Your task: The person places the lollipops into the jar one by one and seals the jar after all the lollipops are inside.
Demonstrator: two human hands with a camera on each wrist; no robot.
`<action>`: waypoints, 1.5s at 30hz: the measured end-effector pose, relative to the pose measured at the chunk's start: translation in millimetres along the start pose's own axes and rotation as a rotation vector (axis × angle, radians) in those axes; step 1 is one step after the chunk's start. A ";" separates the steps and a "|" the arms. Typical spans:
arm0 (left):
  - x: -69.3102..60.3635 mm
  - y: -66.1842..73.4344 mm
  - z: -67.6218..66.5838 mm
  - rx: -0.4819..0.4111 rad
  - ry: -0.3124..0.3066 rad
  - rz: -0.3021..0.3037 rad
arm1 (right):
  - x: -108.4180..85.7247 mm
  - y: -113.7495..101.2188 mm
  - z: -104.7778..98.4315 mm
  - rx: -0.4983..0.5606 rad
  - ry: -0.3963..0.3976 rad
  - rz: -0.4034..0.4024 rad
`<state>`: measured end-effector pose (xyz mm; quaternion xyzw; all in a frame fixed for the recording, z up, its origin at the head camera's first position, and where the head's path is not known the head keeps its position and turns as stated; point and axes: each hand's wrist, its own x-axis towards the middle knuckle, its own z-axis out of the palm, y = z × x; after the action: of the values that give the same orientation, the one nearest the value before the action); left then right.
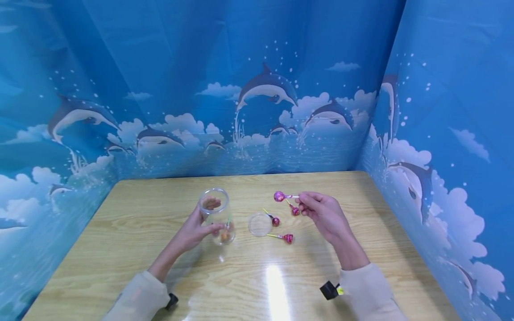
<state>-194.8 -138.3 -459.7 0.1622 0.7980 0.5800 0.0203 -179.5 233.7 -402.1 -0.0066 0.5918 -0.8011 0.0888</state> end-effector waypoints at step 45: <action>-0.1 1.8 0.3 0.002 -0.001 -0.043 | 36.7 -3.0 114.3 0.036 -0.184 -0.016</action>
<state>-194.3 -137.6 -458.1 0.1455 0.8017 0.5788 0.0329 -202.8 120.8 -368.5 -0.0835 0.5664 -0.8084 0.1366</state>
